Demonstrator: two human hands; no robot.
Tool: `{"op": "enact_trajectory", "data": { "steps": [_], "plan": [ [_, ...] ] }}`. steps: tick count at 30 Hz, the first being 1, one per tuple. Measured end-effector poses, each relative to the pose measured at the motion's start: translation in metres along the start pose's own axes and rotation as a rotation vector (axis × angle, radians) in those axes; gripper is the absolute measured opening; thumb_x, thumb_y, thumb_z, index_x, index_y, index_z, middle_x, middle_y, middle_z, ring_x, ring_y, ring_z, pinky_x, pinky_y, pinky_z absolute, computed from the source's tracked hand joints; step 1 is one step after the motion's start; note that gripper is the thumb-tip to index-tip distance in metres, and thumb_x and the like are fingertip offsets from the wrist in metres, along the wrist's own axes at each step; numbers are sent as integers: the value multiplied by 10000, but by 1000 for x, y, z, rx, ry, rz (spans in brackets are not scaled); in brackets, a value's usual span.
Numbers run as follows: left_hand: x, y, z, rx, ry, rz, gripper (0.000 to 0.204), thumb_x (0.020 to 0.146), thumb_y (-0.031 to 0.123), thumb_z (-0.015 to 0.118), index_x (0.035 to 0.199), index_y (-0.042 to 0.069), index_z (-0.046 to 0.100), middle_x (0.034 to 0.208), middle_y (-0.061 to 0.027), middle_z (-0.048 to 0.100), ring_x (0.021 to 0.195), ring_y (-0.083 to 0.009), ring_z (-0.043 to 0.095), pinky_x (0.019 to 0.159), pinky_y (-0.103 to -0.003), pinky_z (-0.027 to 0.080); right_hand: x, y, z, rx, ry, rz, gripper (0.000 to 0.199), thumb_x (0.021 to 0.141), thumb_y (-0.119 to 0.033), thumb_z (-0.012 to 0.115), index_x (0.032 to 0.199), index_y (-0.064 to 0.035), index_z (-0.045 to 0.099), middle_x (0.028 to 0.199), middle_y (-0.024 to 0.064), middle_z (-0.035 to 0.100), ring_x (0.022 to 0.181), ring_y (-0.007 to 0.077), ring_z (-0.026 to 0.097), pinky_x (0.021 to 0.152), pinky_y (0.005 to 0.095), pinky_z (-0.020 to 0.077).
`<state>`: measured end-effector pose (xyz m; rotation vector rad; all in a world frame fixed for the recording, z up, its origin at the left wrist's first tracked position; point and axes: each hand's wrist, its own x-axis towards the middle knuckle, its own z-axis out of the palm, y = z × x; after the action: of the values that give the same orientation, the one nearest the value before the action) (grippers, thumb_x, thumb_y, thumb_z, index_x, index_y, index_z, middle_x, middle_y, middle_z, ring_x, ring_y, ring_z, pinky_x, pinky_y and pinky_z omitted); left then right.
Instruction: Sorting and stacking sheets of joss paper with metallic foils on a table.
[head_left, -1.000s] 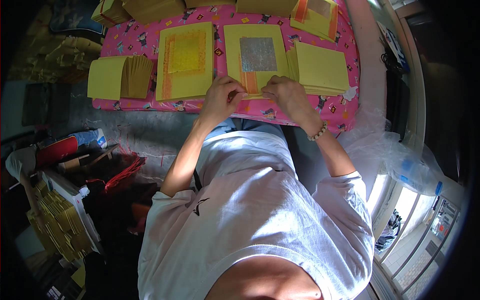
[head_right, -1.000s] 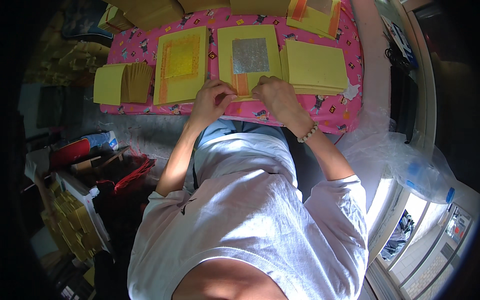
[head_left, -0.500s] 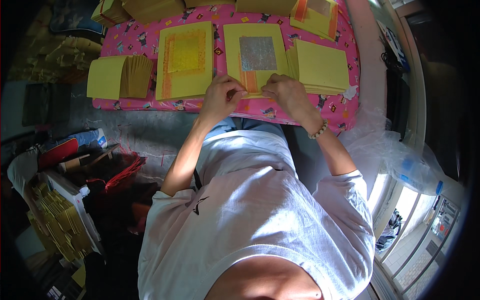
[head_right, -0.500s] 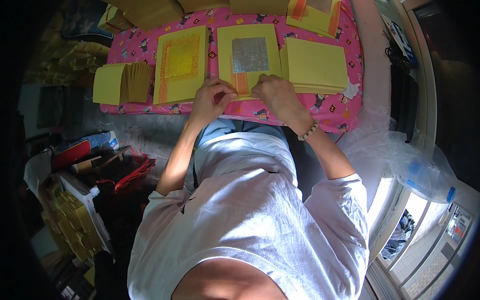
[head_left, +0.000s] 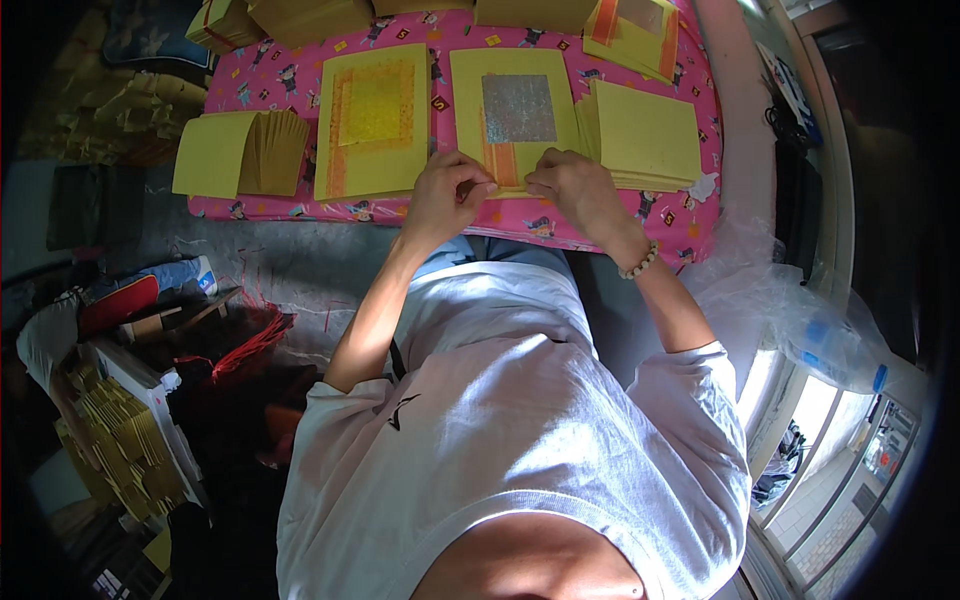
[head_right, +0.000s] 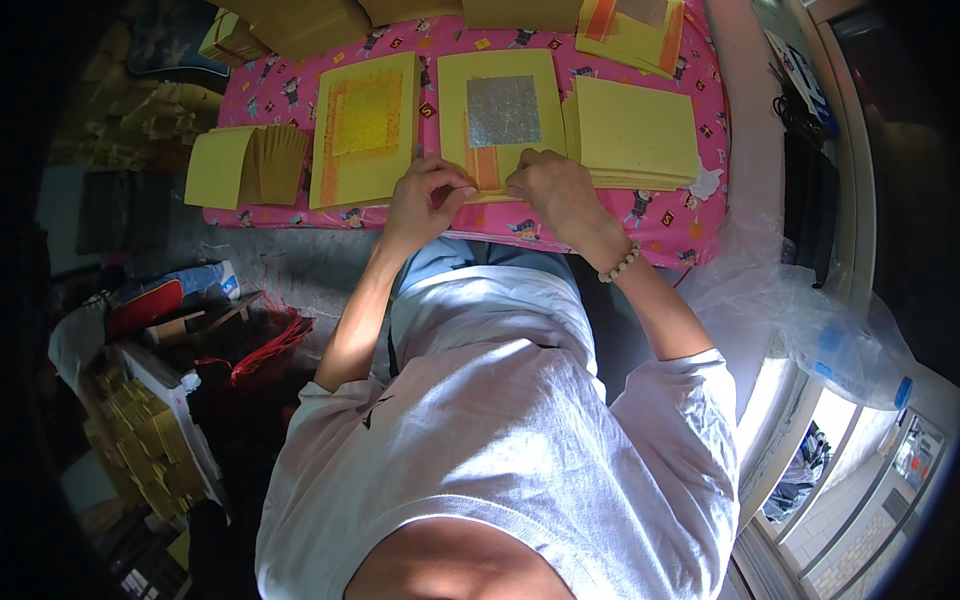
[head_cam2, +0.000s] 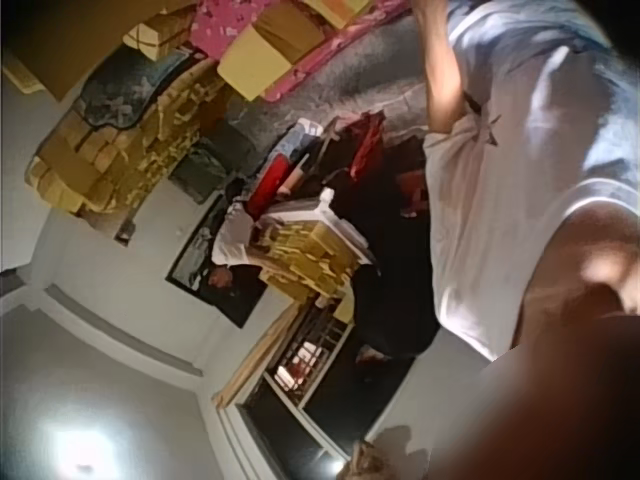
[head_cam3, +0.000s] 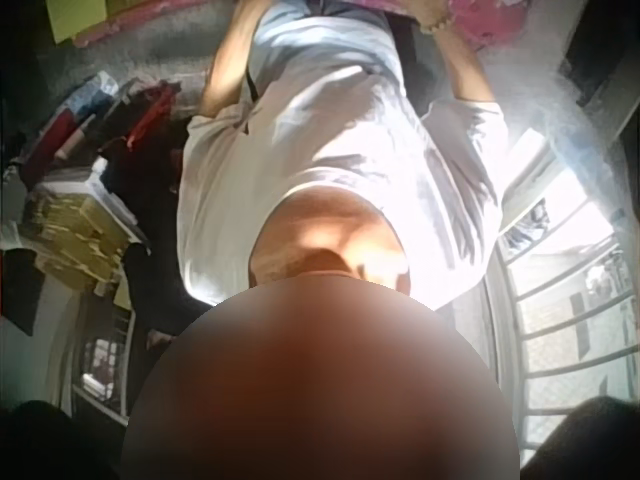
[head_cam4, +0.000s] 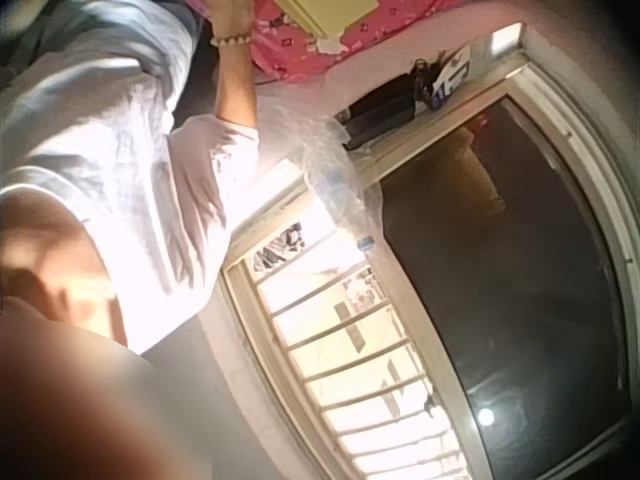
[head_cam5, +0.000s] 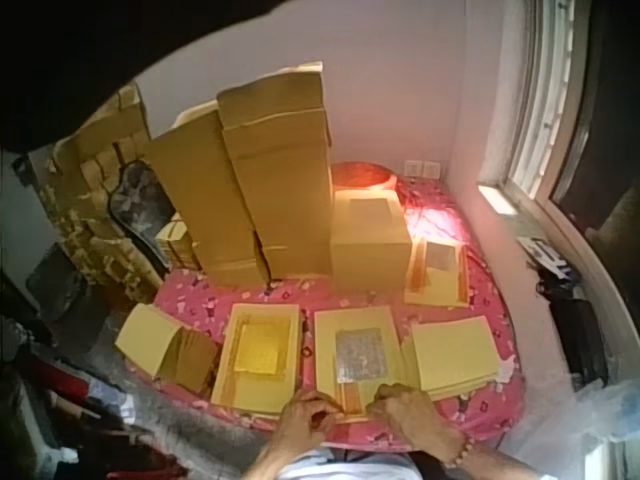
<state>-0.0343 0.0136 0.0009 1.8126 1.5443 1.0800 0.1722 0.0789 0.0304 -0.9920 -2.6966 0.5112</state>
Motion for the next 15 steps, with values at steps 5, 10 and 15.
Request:
{"op": "enact_trajectory", "data": {
  "steps": [5,10,15],
  "plan": [
    [-1,-2,2,-2,13,10,69,748,68,700,766,8,672,795,-97,597,768,-253,559,653,-354,462,0,0,1,-17,-6,-1,124,778,-149,656,863,-73,702,837,72,613,785,247,617,676,358,495],
    [0,-3,1,-2,-1,-1,68,750,69,698,763,8,671,798,-95,597,773,-251,562,651,-351,464,1,0,1,-20,-13,8,125,779,-162,656,854,-76,705,833,69,615,784,246,618,675,355,497],
    [0,-2,0,-17,2,-1,52,753,59,690,764,10,674,798,-94,596,765,-243,562,642,-342,470,1,1,1,-11,-2,0,127,780,-172,657,849,-77,706,823,69,608,782,244,616,666,356,496]
  ]
}}
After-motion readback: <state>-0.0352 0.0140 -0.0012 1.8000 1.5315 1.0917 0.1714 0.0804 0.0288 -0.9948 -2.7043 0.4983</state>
